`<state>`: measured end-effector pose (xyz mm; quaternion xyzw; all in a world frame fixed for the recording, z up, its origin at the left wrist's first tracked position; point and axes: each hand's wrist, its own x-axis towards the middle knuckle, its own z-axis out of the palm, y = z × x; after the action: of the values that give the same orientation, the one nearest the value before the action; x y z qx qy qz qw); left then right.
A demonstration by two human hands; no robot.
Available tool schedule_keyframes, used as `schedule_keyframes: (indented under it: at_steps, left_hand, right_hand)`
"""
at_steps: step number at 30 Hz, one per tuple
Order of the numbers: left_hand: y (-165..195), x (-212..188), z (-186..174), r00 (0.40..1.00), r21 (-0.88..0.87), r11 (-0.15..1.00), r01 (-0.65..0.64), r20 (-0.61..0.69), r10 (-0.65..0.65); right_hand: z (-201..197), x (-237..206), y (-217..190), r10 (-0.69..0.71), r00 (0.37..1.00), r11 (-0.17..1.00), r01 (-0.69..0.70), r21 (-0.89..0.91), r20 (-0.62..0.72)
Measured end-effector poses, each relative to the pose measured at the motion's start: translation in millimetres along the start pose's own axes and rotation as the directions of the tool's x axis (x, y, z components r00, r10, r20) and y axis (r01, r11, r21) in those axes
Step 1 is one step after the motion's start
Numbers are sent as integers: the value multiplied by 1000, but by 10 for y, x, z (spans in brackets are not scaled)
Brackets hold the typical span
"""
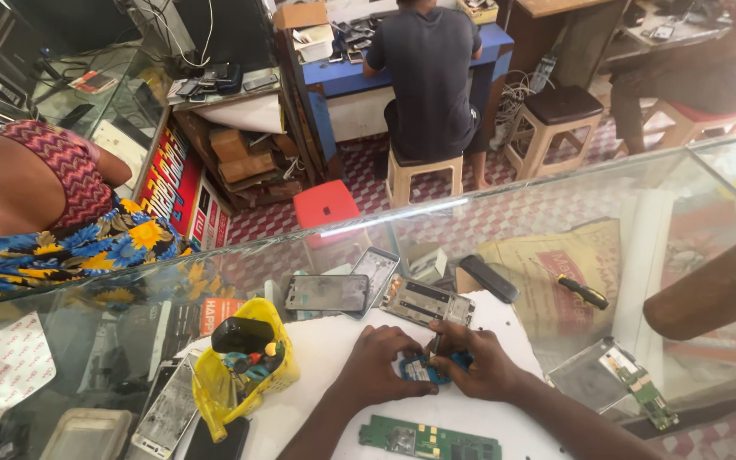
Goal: The person uses a screwdriver to work on a small blue electronic component on a white work surface. They repeatedly tighten and loosen screws on the component while handling a black mobile phone nearby. The person continues adjusting the component throughout the clip.
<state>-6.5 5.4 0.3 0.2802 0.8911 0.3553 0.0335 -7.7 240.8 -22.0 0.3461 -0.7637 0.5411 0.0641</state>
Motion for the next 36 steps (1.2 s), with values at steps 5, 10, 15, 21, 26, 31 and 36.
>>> schedule_keyframes:
  at_steps: [5,10,15,21,26,31,36]
  left_hand:
    - [6,-20,-5,999,-47,998,-29,-42,27]
    - [8,-31,-31,998,-23,999,-50,-47,48]
    - [-3,-26,-30,998,-53,997,-53,-34,51]
    - [-32,-19,-15,998,-42,998,-42,-38,41]
    - [-10,-1,18,1000,-25,1000,-6,-8,6]
    - [11,7,15,1000,-57,998,4,15,-3]
    - [15,35,14,1000,-40,999,-19,0,19]
  right_hand:
    - [10,5,-18,36,999,998,-36,-42,-1]
    - [20,19,-23,36,999,999,-36,-22,4]
    - [14,26,1,23,1000,999,-23,30,7]
    - [15,25,11,110,994,994,-109,-19,3]
    - [-20,-21,33,23,1000,999,-24,43,16]
    - [-37,-55,49,17,1000,1000,-17,26,7]
    - [-19,-55,39,-40,999,998,38,44,31]
